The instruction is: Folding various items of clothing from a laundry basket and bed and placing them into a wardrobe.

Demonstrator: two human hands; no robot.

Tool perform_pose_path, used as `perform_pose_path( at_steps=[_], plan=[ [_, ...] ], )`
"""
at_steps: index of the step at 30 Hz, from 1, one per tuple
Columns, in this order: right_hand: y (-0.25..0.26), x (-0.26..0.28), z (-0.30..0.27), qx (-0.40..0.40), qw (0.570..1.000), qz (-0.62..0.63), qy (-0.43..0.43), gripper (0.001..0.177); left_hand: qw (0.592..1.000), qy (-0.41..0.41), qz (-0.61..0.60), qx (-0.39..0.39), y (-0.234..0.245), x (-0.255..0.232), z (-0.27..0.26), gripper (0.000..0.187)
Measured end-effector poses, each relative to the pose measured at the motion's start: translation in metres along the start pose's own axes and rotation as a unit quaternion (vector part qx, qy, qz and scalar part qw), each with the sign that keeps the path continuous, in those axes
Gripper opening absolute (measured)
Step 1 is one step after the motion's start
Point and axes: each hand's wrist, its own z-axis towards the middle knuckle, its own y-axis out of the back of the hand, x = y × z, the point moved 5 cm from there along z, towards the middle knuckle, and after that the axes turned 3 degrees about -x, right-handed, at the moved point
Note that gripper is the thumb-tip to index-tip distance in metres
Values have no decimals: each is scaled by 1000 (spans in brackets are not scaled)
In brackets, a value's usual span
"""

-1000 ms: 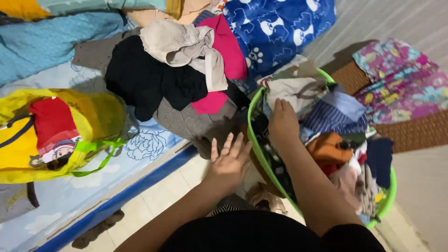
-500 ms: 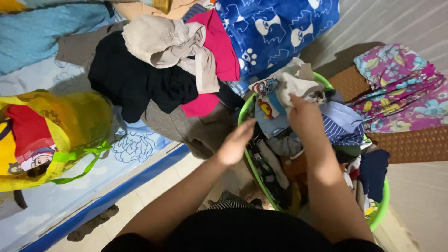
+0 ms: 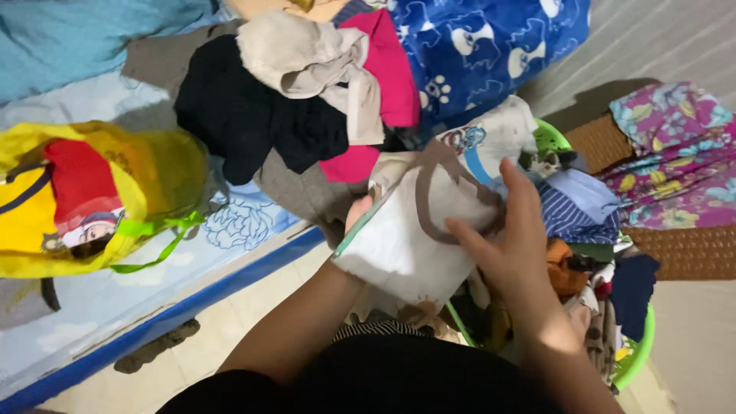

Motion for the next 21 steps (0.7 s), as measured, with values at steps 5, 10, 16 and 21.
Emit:
perform_pose_path(
  at_steps=[5, 10, 16, 21],
  plan=[
    [-56, 1, -22, 184, 966, 21, -179, 52, 999, -12, -45, 13, -10, -13, -62, 76],
    [-75, 98, -39, 220, 974, 53, -27, 55, 997, -36, -74, 1, -17, -34, -128, 71],
    [-122, 194, -52, 265, 955, 125, -30, 68, 993, -84, -47, -62, -29, -87, -212, 68],
    [-147, 274, -58, 299, 924, 228, 64, 49, 993, -99, 2, -70, -58, -149, -292, 67]
  ],
)
